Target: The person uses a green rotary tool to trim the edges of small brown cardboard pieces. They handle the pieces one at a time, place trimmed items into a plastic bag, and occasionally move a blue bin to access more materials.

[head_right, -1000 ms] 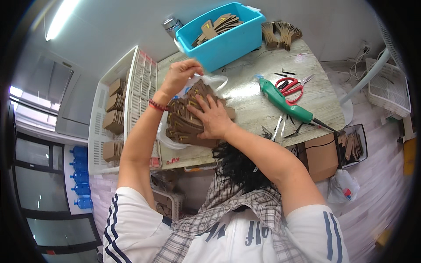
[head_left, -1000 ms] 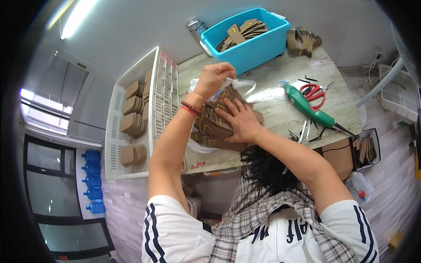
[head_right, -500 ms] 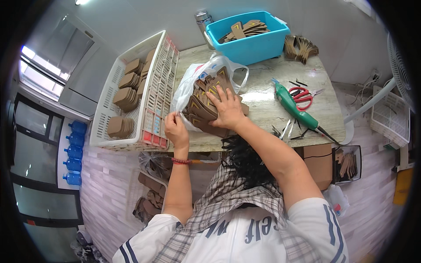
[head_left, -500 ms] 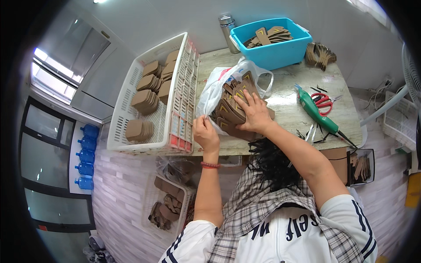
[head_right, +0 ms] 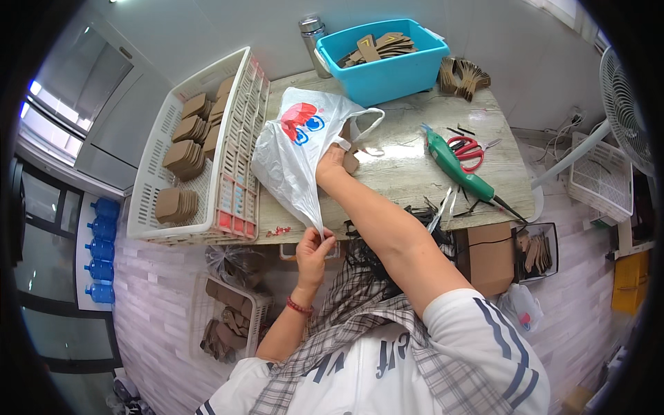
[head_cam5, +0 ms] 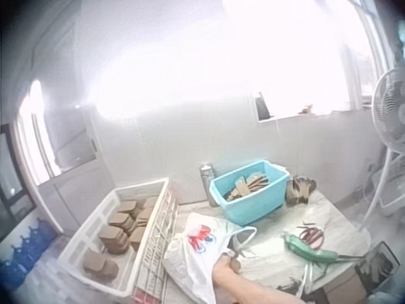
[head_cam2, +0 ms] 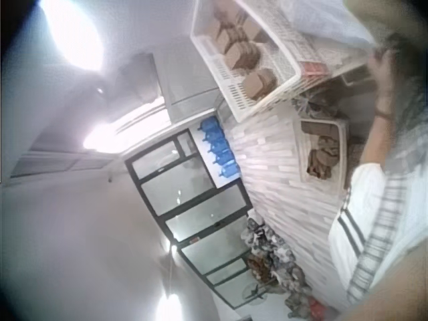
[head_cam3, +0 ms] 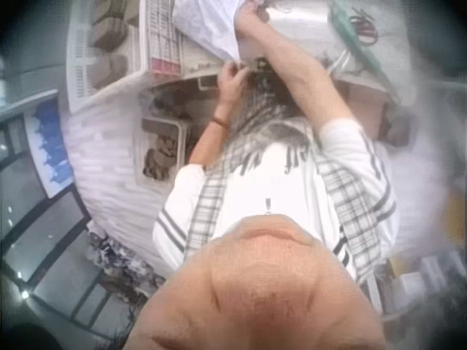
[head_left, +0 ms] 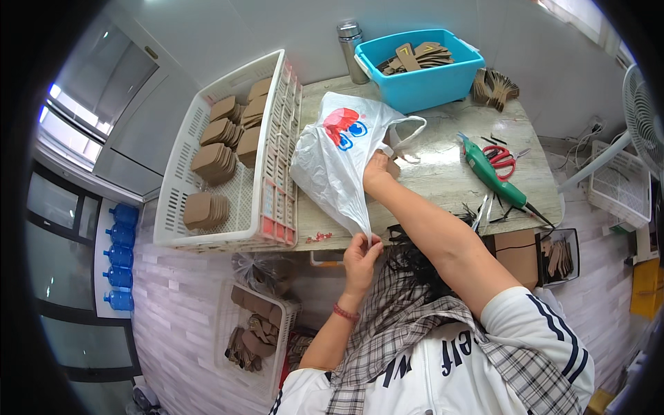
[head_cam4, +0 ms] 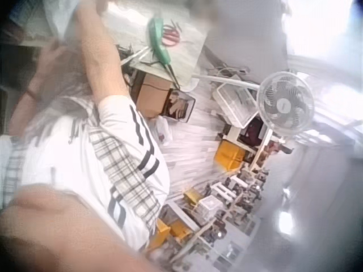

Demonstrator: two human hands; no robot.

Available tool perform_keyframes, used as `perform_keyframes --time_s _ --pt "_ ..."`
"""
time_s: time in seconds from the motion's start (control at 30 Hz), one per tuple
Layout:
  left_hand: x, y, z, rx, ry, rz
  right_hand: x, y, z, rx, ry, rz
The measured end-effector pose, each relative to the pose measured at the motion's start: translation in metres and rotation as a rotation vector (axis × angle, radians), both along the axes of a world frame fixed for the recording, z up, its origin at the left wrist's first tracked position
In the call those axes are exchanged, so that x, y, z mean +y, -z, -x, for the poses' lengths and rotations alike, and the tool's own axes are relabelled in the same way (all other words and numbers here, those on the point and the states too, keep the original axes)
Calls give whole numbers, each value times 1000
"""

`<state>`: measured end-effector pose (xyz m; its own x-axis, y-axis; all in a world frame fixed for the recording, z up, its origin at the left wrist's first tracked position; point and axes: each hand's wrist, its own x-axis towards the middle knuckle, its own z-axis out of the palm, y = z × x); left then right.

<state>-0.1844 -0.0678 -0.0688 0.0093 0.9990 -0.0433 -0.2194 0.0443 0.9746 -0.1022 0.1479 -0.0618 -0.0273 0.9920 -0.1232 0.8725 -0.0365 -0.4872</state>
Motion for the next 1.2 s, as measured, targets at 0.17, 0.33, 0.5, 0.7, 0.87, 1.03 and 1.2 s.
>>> perform_keyframes --time_s 0.17,0.33,0.5,0.7,0.87,1.03,1.2 --pt "52 -18 14 581 -90 -250 2 5 3 591 492 -41" --pt "68 -17 -5 1046 -169 -444 -15 -17 -62 87 -199 -929" --pt "104 -5 -34 1302 -151 -580 9 -8 -121 688 605 -676" --pt "146 15 -53 1415 -198 -713 20 4 -109 1341 255 -287" --pt "166 -8 -42 1439 -179 -640 -16 16 -120 1491 199 -117" --pt "187 -38 -31 1361 -93 -472 -35 -31 -148 1374 127 -101" --pt "188 -58 -10 1175 -105 -476 -47 -60 -153 1297 19 -99"
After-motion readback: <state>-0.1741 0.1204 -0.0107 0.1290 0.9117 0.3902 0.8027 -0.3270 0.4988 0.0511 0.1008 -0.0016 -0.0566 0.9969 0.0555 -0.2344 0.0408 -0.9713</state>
